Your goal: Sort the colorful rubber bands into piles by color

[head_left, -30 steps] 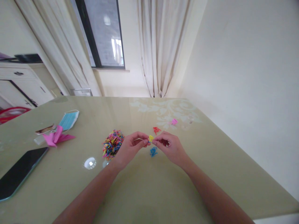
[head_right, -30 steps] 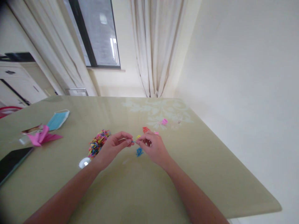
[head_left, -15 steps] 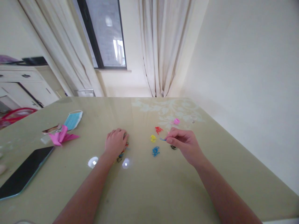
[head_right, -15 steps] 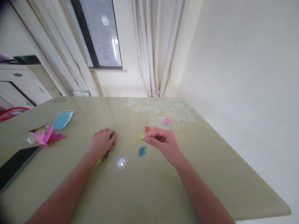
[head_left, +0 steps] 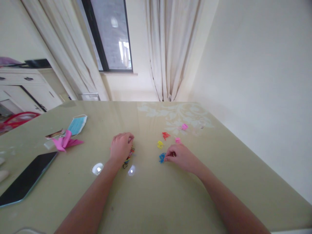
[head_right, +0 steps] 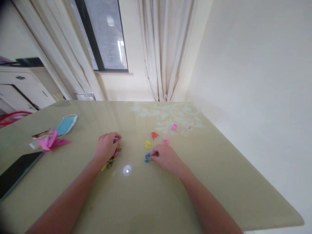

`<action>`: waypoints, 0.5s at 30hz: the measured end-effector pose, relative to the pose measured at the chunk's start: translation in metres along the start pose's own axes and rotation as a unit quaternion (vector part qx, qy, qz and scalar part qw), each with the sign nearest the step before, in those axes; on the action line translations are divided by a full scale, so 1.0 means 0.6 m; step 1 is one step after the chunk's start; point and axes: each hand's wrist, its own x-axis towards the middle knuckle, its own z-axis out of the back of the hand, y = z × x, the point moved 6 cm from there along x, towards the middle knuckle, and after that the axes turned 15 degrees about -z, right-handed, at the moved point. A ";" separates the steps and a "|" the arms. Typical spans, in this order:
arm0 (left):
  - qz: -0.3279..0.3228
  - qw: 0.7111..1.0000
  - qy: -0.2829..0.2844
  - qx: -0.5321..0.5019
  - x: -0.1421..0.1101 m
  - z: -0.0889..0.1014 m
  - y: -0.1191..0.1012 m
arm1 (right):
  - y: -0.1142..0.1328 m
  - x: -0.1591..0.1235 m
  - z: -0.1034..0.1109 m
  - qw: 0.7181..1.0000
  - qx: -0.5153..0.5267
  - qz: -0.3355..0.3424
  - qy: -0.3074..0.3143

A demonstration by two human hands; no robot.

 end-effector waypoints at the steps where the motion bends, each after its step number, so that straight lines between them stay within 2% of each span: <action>1: 0.010 0.999 -0.021 -0.028 0.000 0.002 0.003 | 0.000 0.000 0.003 1.000 -0.004 -0.004 -0.004; 5: 0.049 0.984 -0.082 -0.153 0.001 0.009 0.011 | 0.006 -0.002 0.013 1.000 -0.015 -0.003 -0.018; 10: 0.062 0.977 -0.078 -0.190 0.003 0.008 0.015 | 0.018 -0.006 0.015 0.999 0.006 0.031 -0.035; 13: 0.057 0.972 -0.102 -0.205 0.004 0.012 0.013 | 0.020 -0.007 0.012 0.998 0.008 0.042 -0.038; 15: 0.053 0.958 -0.114 -0.258 0.005 0.012 0.003 | 0.023 -0.008 0.010 0.998 0.015 0.051 -0.042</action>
